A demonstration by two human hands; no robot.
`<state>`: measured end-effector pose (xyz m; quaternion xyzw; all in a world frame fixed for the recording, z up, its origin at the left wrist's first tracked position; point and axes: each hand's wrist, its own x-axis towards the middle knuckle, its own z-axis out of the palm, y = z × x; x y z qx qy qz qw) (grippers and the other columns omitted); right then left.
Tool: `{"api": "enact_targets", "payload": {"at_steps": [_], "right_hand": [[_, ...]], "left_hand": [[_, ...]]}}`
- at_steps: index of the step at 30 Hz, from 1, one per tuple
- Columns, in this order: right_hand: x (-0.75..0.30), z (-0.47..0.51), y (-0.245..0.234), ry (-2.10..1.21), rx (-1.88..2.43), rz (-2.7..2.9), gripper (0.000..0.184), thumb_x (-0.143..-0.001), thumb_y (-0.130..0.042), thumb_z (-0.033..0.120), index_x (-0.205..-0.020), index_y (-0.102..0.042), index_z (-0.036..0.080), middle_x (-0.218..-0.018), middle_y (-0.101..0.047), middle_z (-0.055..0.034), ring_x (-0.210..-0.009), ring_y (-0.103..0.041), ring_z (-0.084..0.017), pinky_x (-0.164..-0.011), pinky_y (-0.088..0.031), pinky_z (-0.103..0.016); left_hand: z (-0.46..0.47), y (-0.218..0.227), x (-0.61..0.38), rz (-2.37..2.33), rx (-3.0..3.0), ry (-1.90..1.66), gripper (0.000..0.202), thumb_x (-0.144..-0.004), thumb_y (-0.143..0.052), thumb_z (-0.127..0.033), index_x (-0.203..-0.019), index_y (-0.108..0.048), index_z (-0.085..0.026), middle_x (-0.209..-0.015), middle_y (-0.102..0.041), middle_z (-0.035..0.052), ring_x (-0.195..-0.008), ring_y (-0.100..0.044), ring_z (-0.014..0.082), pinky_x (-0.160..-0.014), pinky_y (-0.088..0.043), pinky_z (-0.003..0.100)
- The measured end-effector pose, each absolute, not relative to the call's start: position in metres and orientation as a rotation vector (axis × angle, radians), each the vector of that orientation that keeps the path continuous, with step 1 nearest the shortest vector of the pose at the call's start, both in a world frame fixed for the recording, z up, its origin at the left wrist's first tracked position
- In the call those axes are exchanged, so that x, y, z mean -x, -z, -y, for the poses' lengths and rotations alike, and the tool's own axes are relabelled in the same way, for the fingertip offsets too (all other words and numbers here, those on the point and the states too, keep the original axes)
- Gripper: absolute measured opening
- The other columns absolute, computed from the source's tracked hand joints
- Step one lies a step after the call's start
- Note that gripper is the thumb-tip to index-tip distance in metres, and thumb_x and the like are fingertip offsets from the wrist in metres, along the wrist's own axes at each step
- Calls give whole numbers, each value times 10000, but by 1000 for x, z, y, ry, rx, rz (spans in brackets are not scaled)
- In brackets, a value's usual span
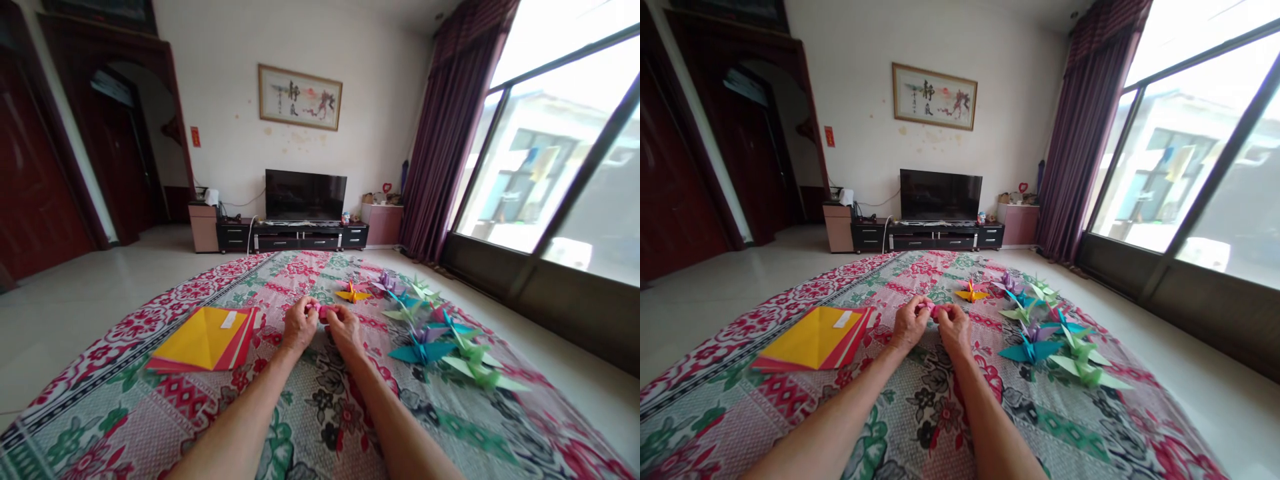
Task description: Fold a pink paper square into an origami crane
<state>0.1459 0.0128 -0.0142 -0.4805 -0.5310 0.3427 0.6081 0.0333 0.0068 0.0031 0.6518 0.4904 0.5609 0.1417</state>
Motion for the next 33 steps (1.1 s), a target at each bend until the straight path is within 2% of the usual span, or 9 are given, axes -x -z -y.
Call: {"api": "enact_targets", "payload": {"at_steps": [7,17,23,27,33], "right_hand": [[-145,-4,3,-842,1117,1180,218,-654,-542,352,-736,-593,156,-608,-646,-19,-582,-616,-166,-469,-441,-219],[-147,-3,-1,-911,1115,1133,265,-592,-612,371,-739,-600,151,-568,-620,3,-514,-563,-128,-458,-420,-209],[-149,-1,-6,-1013,1067,978,280,-584,-650,354,-778,-596,159,-622,-624,14,-563,-580,-116,-491,-441,-203],[-151,-1,-5,-1077,1026,925,354,-574,-683,336,-874,-603,165,-679,-646,7,-569,-586,-115,-496,-447,-208],[-154,0,-9,-1301,860,811,274,-572,-699,259,-817,-613,171,-637,-636,31,-539,-569,-85,-494,-447,-180]], "left_hand": [[-8,-6,-33,-1367,-1708,-1579,180,-718,-504,-212,-827,-637,-157,-777,-671,56,-687,-599,145,-652,-443,221],[-15,-5,-36,-1276,-1415,-1547,242,-646,-582,-245,-857,-646,-146,-608,-596,-8,-532,-512,98,-514,-395,190],[-9,-8,-36,-1124,-1153,-1421,350,-630,-644,-351,-903,-628,-133,-599,-604,-1,-524,-554,101,-446,-381,169],[-6,-11,-34,-1058,-1073,-1317,349,-616,-669,-392,-837,-635,-124,-595,-620,16,-518,-573,106,-431,-386,167],[-4,-16,-29,-904,-950,-1207,302,-599,-706,-370,-722,-616,-109,-611,-621,22,-483,-567,94,-398,-397,163]]}}
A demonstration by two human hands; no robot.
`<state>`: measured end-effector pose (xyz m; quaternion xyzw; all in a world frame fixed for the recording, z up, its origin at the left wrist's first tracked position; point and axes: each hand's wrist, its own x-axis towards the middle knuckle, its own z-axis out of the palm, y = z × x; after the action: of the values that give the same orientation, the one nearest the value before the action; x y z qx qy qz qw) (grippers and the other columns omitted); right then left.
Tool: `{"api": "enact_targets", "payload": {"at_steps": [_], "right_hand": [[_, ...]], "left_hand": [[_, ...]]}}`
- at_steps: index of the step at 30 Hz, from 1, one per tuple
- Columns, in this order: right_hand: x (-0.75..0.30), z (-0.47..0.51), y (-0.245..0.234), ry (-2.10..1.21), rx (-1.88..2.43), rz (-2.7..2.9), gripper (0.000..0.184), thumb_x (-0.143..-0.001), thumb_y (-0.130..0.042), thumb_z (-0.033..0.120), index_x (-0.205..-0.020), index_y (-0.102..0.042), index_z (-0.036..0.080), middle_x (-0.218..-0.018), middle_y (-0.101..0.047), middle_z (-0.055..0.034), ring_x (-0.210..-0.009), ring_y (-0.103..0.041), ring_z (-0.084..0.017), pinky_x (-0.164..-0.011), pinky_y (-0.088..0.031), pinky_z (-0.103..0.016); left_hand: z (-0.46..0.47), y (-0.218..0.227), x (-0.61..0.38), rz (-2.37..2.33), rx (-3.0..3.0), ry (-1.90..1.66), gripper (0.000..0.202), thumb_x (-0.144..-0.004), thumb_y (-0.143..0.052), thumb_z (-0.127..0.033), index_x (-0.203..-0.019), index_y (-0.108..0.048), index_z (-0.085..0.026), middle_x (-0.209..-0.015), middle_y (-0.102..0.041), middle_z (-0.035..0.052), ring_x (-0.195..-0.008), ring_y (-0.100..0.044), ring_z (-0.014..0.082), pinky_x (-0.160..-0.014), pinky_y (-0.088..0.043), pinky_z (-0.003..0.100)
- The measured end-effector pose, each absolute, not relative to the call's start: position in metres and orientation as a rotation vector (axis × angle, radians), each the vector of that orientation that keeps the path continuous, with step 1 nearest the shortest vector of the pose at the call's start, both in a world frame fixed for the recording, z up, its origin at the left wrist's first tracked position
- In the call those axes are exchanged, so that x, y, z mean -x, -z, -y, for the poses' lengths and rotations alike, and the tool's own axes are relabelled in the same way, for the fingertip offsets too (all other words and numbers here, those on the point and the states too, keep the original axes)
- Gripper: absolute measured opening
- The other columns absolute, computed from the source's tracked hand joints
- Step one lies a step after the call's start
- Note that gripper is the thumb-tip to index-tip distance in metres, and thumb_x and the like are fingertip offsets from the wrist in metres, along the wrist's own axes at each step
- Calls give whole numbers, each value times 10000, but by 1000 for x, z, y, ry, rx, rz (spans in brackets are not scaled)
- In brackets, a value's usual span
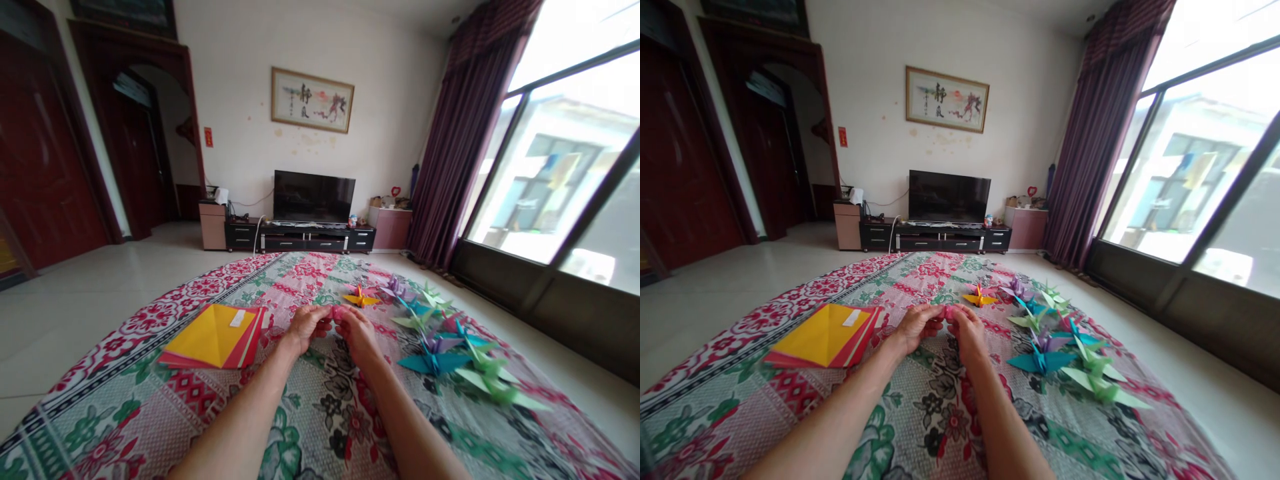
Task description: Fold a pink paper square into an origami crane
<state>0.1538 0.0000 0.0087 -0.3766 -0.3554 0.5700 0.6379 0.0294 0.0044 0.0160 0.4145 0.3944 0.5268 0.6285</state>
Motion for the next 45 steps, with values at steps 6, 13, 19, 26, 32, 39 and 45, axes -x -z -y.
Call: {"api": "enact_targets", "payload": {"at_steps": [6,13,19,26,32,39,45], "right_hand": [[-158,-2,-7,-1584,653,746,210,-611,-710,226,-783,-600,176,-619,-635,45,-537,-582,-70,-516,-473,-162],[-157,-1,-8,-1667,639,708,96,-694,-658,203,-755,-600,157,-624,-653,8,-540,-610,-85,-510,-496,-163],[-156,-2,-7,-1712,612,569,33,-743,-607,170,-734,-604,139,-585,-645,-4,-521,-613,-77,-502,-505,-141],[-152,-1,-8,-1704,597,469,40,-749,-603,153,-711,-597,141,-534,-620,17,-455,-583,-62,-451,-496,-123],[-151,-1,-7,-1685,578,490,43,-741,-623,158,-718,-589,147,-551,-626,17,-457,-582,-60,-436,-493,-120],[-149,-3,-4,-1668,578,478,67,-719,-651,163,-705,-586,150,-540,-615,24,-452,-579,-60,-435,-495,-117],[-146,-3,-5,-1608,574,428,41,-746,-611,137,-712,-589,143,-525,-605,24,-447,-564,-49,-418,-490,-109]], "left_hand": [[-6,-16,-25,-717,-799,-1121,197,-669,-673,-270,-725,-599,-96,-550,-595,13,-428,-535,79,-396,-431,177],[-8,-15,-21,-624,-679,-1010,150,-732,-628,-242,-729,-580,-99,-530,-568,-11,-407,-508,63,-390,-412,174],[-5,-15,-26,-523,-563,-1009,128,-773,-592,-227,-721,-554,-116,-525,-534,-36,-393,-478,40,-383,-379,154],[-7,-5,-30,-430,-482,-1039,132,-798,-558,-224,-736,-552,-108,-547,-546,-22,-415,-506,52,-417,-426,178],[-10,-2,-32,-396,-451,-1056,170,-808,-546,-233,-699,-543,-103,-530,-549,-14,-423,-518,58,-417,-444,172],[-9,-2,-33,-409,-412,-1099,148,-809,-542,-226,-728,-556,-103,-534,-558,-13,-420,-525,59,-422,-454,174],[-8,-3,-33,-397,-404,-1106,112,-798,-549,-202,-757,-567,-100,-538,-564,-13,-425,-529,65,-423,-455,183]]}}
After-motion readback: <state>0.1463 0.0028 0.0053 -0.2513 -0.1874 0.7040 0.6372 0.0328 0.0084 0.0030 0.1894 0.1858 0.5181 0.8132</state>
